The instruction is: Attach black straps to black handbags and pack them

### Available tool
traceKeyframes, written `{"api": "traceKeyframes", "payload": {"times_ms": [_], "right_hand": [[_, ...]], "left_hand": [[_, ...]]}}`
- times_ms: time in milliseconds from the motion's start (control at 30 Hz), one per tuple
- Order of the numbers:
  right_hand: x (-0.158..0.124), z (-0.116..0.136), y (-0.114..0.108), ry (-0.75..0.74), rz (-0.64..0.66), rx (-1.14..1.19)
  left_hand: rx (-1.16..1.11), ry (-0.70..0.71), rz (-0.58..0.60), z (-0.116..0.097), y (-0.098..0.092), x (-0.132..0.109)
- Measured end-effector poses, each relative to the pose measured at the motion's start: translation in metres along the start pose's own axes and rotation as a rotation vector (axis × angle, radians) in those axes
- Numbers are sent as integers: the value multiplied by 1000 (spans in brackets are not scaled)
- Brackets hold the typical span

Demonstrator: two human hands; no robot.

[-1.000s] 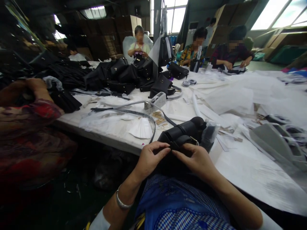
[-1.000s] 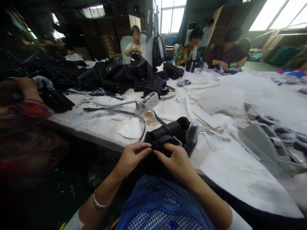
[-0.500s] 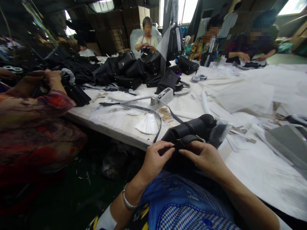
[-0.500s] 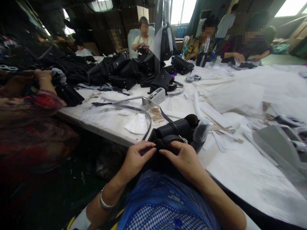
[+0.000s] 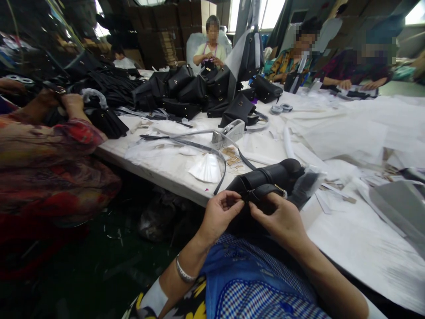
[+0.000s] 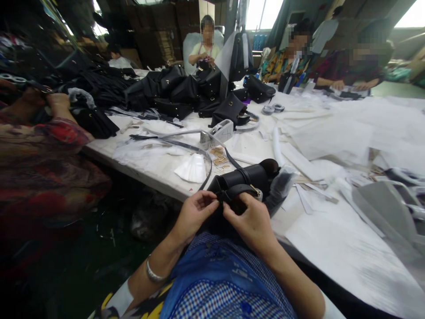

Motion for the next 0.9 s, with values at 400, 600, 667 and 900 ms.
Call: {"api": "traceKeyframes", "payload": {"times_ms": [400, 600, 667, 900], "right_hand": [[0, -9, 6, -90, -25, -63], [-20, -24, -34, -180, 75, 12], [-30, -34, -51, -144, -9, 69], [-35, -72, -72, 43, 36, 364]], "left_hand": [[169, 69, -49, -3, 9, 2], [393, 124, -39, -27, 3, -1], [546, 281, -99, -44, 9, -2], [1232, 518, 345, -93, 81, 34]]}}
Point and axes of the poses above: each hand's wrist, its own x-axis towards the middle knuckle, its own y-axis out of the palm, z = x × y, the point moved 1 cm from there along x, towards the middle knuckle
